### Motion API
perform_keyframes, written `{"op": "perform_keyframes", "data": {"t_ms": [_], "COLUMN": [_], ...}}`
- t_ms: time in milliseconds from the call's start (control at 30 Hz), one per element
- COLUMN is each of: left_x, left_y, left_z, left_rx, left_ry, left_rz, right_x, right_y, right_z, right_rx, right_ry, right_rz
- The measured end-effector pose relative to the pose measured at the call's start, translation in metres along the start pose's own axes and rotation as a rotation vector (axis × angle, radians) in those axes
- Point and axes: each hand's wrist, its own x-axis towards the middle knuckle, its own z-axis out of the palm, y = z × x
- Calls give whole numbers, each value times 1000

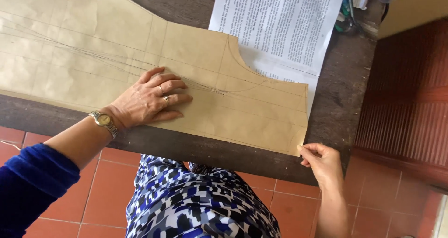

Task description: The person aligns a paper pattern on a table, then uses a yellow ruler and a blue pen to measure and mark lines on the pattern. They repeatedly reposition the ruler to draw straight lines along the pattern's edges.

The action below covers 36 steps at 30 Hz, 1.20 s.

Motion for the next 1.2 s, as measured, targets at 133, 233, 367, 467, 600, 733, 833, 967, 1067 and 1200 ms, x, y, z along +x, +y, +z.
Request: {"op": "perform_keyframes", "data": {"t_ms": [133,233,367,467,600,733,833,967,1067,1200], "left_x": [0,1,5,3,4,-7,-16,-30,-35,-29], "left_y": [-8,-12,-12,-11,4,27,38,43,44,51], "left_z": [1,1,-2,-2,-2,-1,-5,-9,-9,-16], "left_rx": [24,35,40,35,-8,-177,-212,-200,-166,-154], "left_ry": [-10,-1,5,-13,16,5,52,130,151,157], "left_rz": [35,53,56,64,87,96,122,209,212,217], "right_x": [4,4,1,0,1,-1,1,6,1,5], "right_y": [5,6,3,0,1,-2,2,10,4,10], "right_z": [1,0,0,-1,0,0,0,-1,-1,-1], "right_rx": [-1,-2,8,3,8,5,10,8,1,-5], "right_ry": [-2,-4,-6,-6,-7,-11,-13,-13,-13,-24], "right_rz": [-8,-21,-29,-29,-28,-14,-12,-13,-18,-23]}}
